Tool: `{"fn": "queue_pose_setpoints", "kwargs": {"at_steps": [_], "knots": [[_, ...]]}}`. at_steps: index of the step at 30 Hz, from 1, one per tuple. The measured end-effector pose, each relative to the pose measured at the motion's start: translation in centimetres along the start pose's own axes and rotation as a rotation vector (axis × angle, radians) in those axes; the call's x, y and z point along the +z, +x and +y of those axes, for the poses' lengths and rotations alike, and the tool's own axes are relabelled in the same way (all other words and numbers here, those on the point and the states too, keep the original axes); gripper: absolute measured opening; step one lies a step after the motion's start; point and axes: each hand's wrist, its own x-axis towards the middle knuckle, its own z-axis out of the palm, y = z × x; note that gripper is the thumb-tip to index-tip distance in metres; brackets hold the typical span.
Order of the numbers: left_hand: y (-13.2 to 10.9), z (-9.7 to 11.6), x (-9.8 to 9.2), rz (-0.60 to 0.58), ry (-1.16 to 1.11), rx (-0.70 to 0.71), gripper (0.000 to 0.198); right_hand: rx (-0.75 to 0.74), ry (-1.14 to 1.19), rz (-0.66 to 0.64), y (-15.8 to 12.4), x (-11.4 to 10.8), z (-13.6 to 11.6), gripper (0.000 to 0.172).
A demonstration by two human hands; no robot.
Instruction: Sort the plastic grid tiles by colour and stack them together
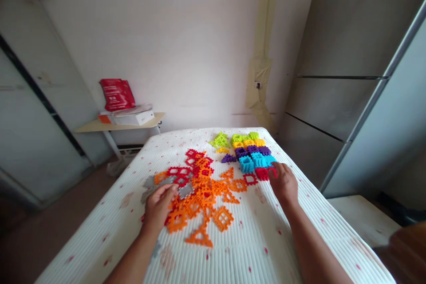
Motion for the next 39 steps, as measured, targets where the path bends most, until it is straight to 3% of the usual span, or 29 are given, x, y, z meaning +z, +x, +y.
{"fn": "queue_pose_setpoints", "kwargs": {"at_steps": [4,8,12,15,20,29,39], "knots": [[0.3,-0.5,-0.2,0.085,-0.037,-0.007,0.036,-0.236,0.217,-0.205,0.1,1.6,-5.6,0.028],[0.7,-1.0,-0.5,0.11,-0.052,0.032,0.036,-0.446,0.284,-0.413,0.9,3.7,-12.6,0.028],[1.0,-1.4,-0.7,0.11,-0.052,0.047,0.036,-0.481,0.175,-0.557,1.8,6.2,-18.0,0.029],[1.3,-1.6,-0.8,0.124,-0.059,0.038,0.036,-0.426,0.069,-0.656,1.5,7.9,-20.0,0.038],[1.3,-1.6,-0.8,0.128,-0.064,0.033,0.035,-0.382,0.006,-0.635,-0.3,9.0,-20.4,0.041],[1.1,-1.7,-0.7,0.09,0.001,0.063,0.036,-0.395,-0.03,-0.6,-1.7,7.9,-18.7,0.039],[1.2,-2.0,-0.7,0.083,-0.006,0.054,0.036,-0.46,-0.09,-0.644,-2.7,4.0,-19.0,0.032]]}}
